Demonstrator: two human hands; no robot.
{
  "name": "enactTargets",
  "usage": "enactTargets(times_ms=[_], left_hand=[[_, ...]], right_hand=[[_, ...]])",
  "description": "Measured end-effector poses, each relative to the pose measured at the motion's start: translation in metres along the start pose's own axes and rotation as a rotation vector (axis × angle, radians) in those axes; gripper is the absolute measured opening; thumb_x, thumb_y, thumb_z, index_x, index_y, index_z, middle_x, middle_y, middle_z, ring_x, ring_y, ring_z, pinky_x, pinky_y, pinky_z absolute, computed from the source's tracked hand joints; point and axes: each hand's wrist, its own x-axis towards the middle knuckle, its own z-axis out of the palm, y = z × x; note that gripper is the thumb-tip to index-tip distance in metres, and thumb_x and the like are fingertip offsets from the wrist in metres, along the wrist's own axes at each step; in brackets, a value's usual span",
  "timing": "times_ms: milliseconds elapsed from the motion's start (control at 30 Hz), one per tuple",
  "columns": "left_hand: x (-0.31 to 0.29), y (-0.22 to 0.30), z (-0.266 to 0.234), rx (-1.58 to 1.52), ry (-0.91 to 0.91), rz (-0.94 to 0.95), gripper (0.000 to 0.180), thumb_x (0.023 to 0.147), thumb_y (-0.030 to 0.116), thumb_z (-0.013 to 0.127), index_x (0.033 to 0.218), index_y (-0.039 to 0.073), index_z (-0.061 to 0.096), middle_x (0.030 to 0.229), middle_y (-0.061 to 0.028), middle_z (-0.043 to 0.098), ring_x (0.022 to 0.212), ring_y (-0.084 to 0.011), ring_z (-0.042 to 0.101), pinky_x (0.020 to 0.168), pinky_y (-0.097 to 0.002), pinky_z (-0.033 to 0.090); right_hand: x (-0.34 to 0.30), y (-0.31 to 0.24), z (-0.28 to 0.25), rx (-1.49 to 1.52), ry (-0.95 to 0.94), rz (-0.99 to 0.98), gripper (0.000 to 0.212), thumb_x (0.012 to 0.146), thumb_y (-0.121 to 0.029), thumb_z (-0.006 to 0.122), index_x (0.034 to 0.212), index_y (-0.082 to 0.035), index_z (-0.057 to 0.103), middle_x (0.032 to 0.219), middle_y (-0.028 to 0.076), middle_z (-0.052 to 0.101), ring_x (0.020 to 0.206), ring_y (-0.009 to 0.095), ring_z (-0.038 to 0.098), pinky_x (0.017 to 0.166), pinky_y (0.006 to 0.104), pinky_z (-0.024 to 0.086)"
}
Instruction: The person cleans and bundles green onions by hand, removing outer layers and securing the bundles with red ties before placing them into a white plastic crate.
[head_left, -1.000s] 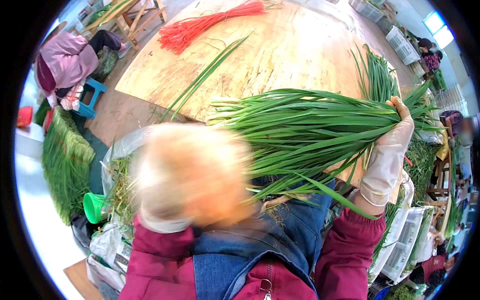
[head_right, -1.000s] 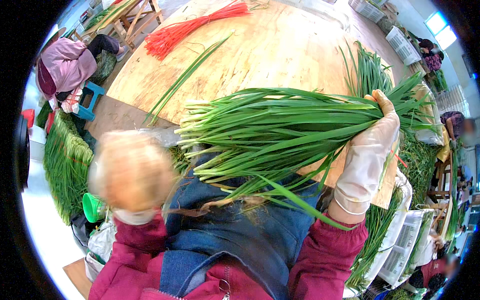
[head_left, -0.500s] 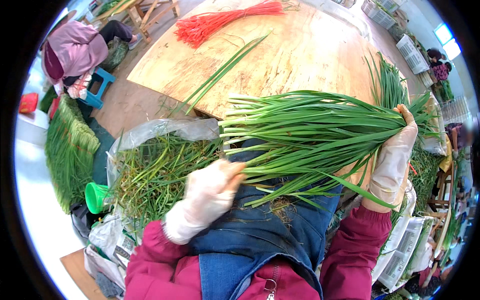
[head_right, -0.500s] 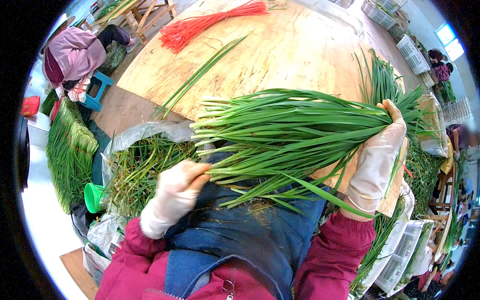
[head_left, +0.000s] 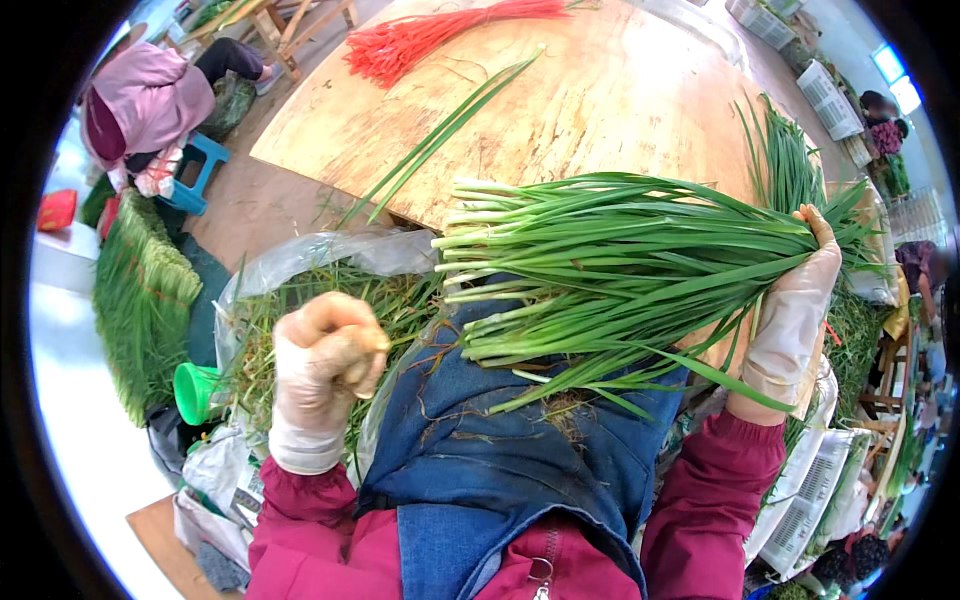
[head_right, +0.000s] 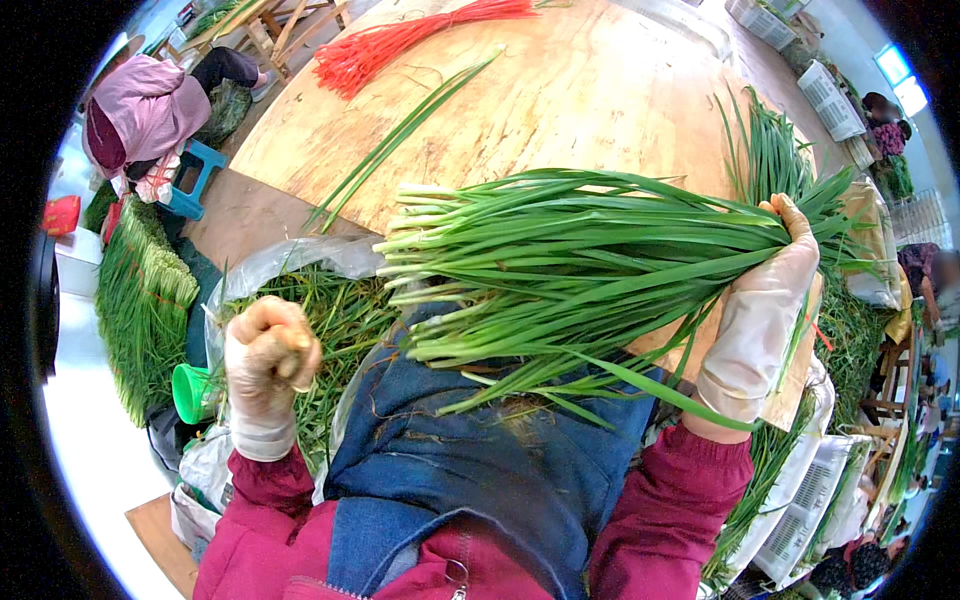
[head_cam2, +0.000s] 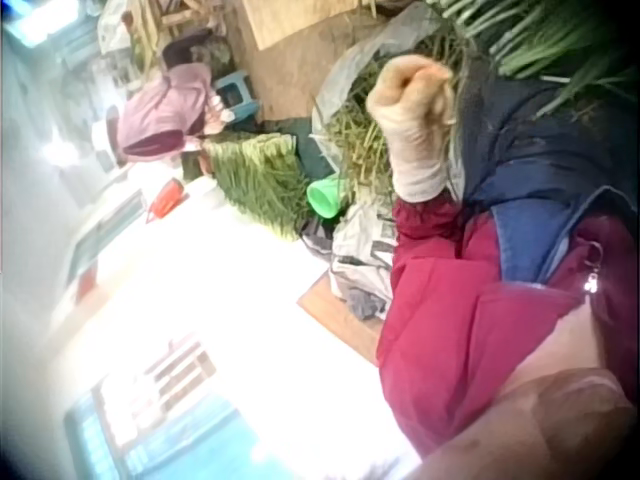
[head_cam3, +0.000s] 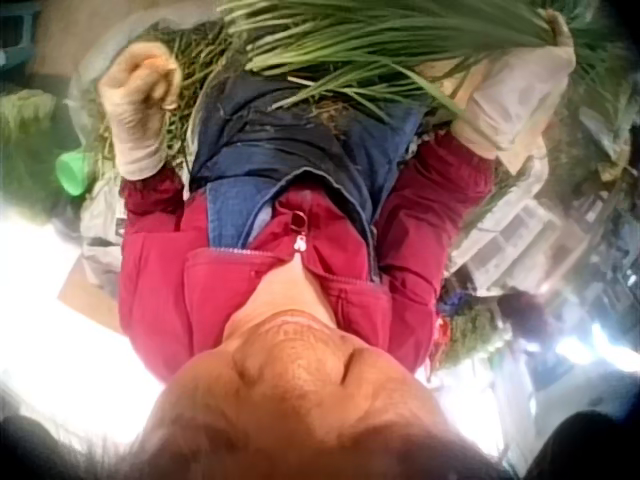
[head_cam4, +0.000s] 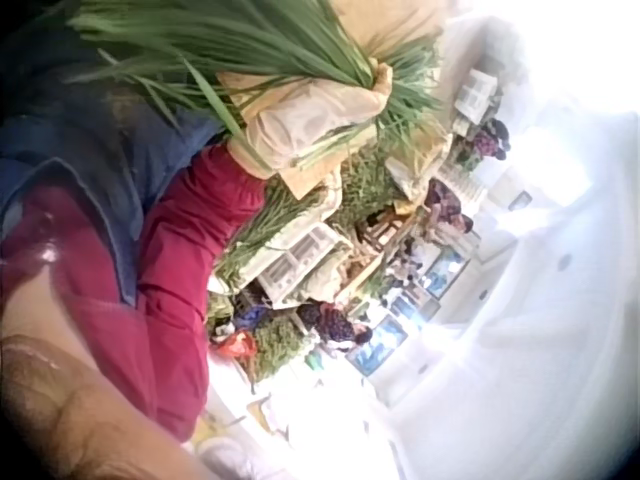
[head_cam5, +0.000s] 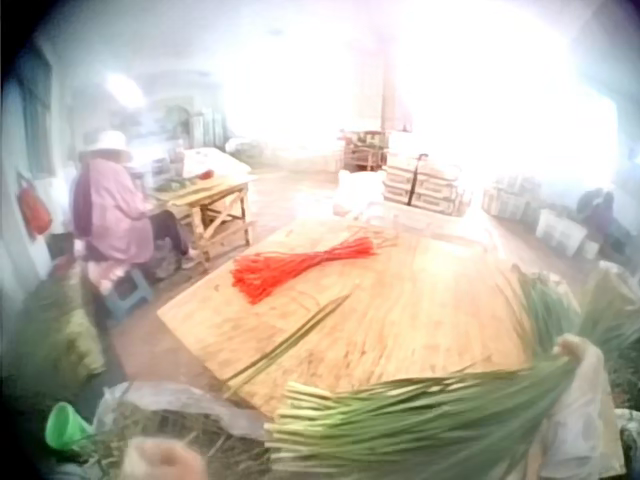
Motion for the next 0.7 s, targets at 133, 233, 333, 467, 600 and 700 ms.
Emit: enactTargets(times_ms=[133, 233, 333, 467, 600, 700], left_hand=[[-0.002, -0.002, -0.032, 0.202, 0.031, 0.087, 0.008, 0.075, 0.002, 0.058, 0.07, -0.004, 0.057, 0.053, -0.0041, 0.047, 0.039, -0.0098, 0.041, 0.038, -0.0218, 0.034], [0.002, -0.019, -0.013, 0.783, -0.034, 0.085, 0.008, 0.078, 0.006, 0.056, 0.081, 0.001, 0.061, 0.067, -0.0068, 0.057, 0.056, -0.0139, 0.054, 0.05, -0.025, 0.043], [0.015, -0.045, 0.023, 1.236, -0.193, 0.604, 0.018, 0.073, 0.015, 0.064, 0.089, 0.006, 0.061, 0.074, -0.0108, 0.058, 0.066, -0.0274, 0.059, 0.057, -0.0324, 0.047], [0.026, -0.07, 0.03, 1.202, -0.261, 0.509, 0.016, 0.072, 0.011, 0.064, 0.086, 0.004, 0.061, 0.073, -0.0116, 0.059, 0.068, -0.0273, 0.059, 0.06, -0.0318, 0.048], [0.009, -0.045, -0.002, 1.104, -0.364, 0.481, 0.006, 0.074, 0.006, 0.059, 0.08, 0.004, 0.061, 0.072, -0.0108, 0.06, 0.062, -0.0247, 0.06, 0.056, -0.0305, 0.047], [-0.02, -0.024, -0.094, 1.33, -0.165, 0.296, 0.013, 0.07, 0.001, 0.058, 0.083, 0.004, 0.061, 0.078, -0.0114, 0.061, 0.067, -0.025, 0.06, 0.059, -0.0324, 0.047]], right_hand=[[0.005, 0.004, 0.001, -0.027, 0.004, -0.041, 0.011, 0.074, -0.013, 0.06, 0.069, -0.005, 0.055, 0.062, 0.004, 0.056, 0.052, 0.017, 0.052, 0.051, 0.0271, 0.045], [-0.004, 0.002, 0.009, -0.055, 0.027, -0.031, 0.011, 0.074, -0.013, 0.06, 0.068, -0.005, 0.055, 0.062, 0.004, 0.055, 0.051, 0.017, 0.052, 0.051, 0.0267, 0.044], [0.002, 0.001, 0.003, -0.034, -0.026, -0.042, 0.011, 0.074, -0.013, 0.059, 0.068, -0.004, 0.055, 0.061, 0.005, 0.055, 0.051, 0.017, 0.052, 0.051, 0.0271, 0.044], [0.013, 0.003, -0.002, -0.064, 0.03, -0.081, 0.011, 0.074, -0.012, 0.059, 0.067, -0.004, 0.055, 0.06, 0.005, 0.055, 0.05, 0.018, 0.051, 0.05, 0.0276, 0.044], [0.015, 0.006, -0.009, -0.1, -0.034, -0.034, 0.011, 0.074, -0.012, 0.059, 0.067, -0.005, 0.055, 0.059, 0.005, 0.055, 0.048, 0.018, 0.051, 0.049, 0.028, 0.043], [0.016, 0.002, -0.012, -0.08, -0.036, -0.007, 0.011, 0.074, -0.011, 0.059, 0.065, -0.005, 0.054, 0.059, 0.005, 0.055, 0.048, 0.018, 0.051, 0.049, 0.0277, 0.043]])
